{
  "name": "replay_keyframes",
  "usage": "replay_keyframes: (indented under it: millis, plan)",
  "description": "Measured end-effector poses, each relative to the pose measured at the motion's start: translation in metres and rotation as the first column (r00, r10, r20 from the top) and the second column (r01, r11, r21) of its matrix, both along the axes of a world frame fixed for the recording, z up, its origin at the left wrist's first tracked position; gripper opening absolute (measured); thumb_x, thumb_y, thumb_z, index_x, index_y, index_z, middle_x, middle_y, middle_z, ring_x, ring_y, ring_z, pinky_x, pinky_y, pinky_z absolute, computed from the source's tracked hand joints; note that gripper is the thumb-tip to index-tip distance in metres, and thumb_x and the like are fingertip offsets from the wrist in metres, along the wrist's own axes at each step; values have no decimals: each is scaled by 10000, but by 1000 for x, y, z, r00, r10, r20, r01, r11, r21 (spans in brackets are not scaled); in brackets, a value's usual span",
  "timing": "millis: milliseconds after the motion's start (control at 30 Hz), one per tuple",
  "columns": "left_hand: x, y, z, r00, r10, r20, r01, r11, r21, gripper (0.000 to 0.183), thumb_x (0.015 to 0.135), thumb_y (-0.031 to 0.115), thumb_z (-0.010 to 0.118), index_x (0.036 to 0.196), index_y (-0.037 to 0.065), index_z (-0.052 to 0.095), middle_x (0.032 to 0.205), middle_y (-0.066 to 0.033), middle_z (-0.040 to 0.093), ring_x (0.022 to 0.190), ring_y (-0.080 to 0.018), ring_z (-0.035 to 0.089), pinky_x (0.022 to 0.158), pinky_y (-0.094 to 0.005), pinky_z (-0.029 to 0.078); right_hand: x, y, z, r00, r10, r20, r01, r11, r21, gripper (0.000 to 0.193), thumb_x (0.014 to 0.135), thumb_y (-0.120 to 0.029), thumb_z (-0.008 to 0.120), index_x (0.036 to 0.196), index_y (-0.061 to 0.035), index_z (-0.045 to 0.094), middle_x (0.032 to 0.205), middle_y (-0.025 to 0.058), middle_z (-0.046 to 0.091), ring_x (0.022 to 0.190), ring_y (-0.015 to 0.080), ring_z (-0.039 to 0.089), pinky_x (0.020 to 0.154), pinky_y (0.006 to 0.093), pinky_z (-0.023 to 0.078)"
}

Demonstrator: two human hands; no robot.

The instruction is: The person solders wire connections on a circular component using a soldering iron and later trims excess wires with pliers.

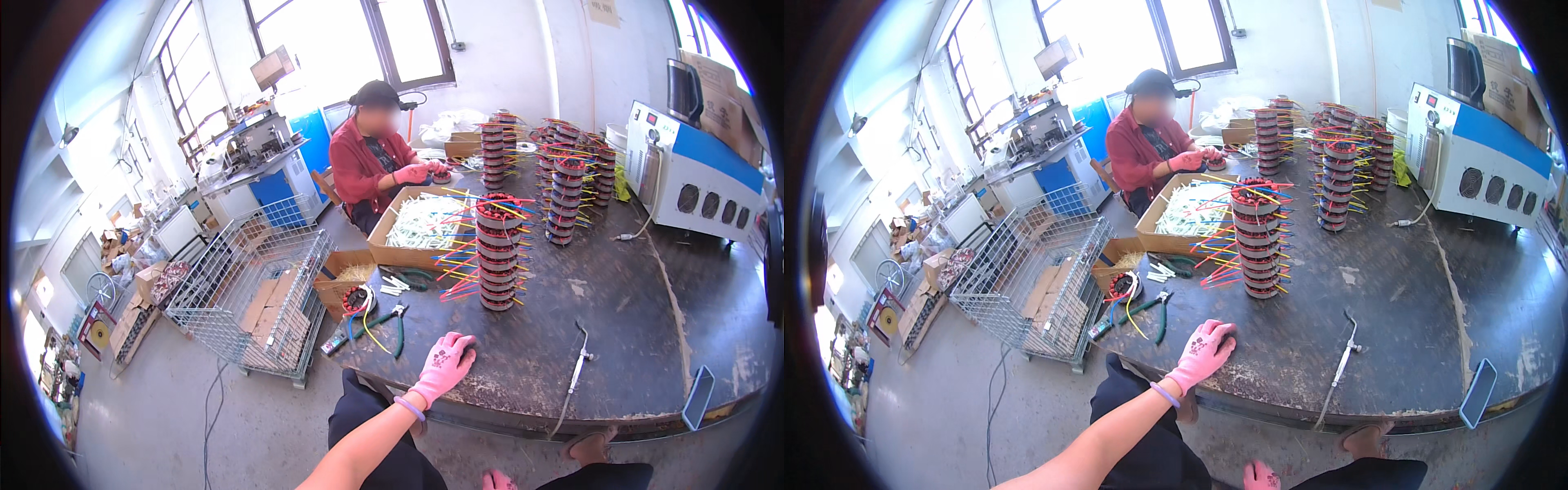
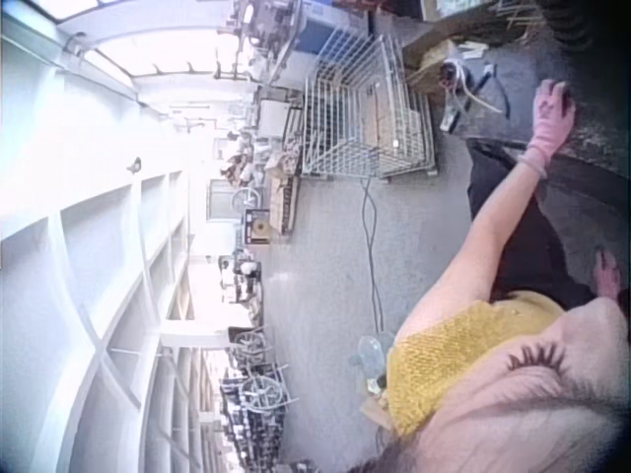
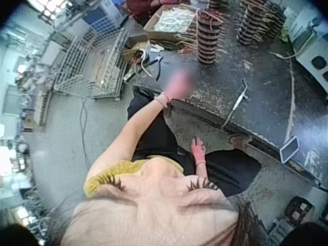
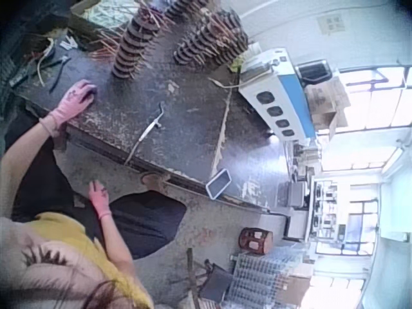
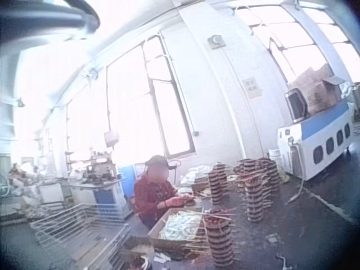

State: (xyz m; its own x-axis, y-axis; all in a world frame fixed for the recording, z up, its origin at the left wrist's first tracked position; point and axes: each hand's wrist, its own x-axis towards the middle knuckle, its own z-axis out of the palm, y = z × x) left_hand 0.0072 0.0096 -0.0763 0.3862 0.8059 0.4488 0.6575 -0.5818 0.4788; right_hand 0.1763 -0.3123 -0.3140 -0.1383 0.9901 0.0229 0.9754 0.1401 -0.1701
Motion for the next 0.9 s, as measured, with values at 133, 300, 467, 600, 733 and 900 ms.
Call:
replay_keyframes:
  millis: [133, 300, 467, 600, 733, 900]
  plan:
    - [2, 0, 4, 1000, -1, -10, 1, 1000, 7, 333, 927, 232, 639, 1220, 79, 594, 1138, -170, 576, 1056, -378, 568, 921, -447, 477, 0, 0, -5, 1000, -16, -25, 18, 996, 92, 405, 877, -234, 598, 1273, -150, 596, 1304, 100, 573, 1150, 296, 575, 808, 424, 539]
    - [3, 1, 4, 1000, -2, -19, 2, 1000, 1, 334, 924, 227, 643, 1221, 81, 595, 1137, -169, 577, 1051, -378, 571, 915, -447, 478, 3, -5, -20, 1000, -12, 23, 10, 998, 58, 411, 877, -232, 595, 1282, -162, 590, 1342, 99, 564, 1186, 296, 564, 825, 421, 533]
    - [4, 1, 3, 1000, -6, -5, 6, 1000, -1, 348, 916, 219, 654, 1229, 78, 591, 1138, -167, 576, 1047, -374, 573, 908, -447, 480, -5, -10, -6, 999, -36, -31, 35, 999, -23, 398, 891, -227, 574, 1285, -172, 587, 1359, 80, 560, 1219, 277, 551, 859, 425, 520]
    - [3, 1, 4, 1000, -11, 2, 11, 999, 35, 347, 917, 208, 657, 1230, 75, 593, 1136, -161, 579, 1040, -365, 577, 906, -440, 481, -3, -7, -5, 992, -78, -104, 69, 994, -88, 384, 905, -224, 553, 1285, -179, 587, 1371, 67, 555, 1239, 260, 542, 884, 423, 508]
    - [-4, -2, 1, 1000, 9, -24, -9, 1000, -26, 362, 921, 209, 654, 1250, 74, 583, 1139, -158, 579, 1042, -358, 576, 911, -435, 477, -14, -5, 17, 945, -157, -287, 86, 966, -244, 371, 911, -228, 552, 1275, -169, 591, 1380, 63, 551, 1232, 257, 552, 882, 415, 507]
    - [3, 0, 6, 1000, -22, -1, 22, 1000, -19, 369, 925, 204, 649, 1260, 68, 574, 1155, -165, 573, 1063, -361, 565, 929, -436, 469, -9, -8, -3, 962, -147, -232, 103, 976, -192, 383, 899, -208, 553, 1276, -153, 591, 1343, 51, 567, 1147, 254, 587, 860, 408, 507]
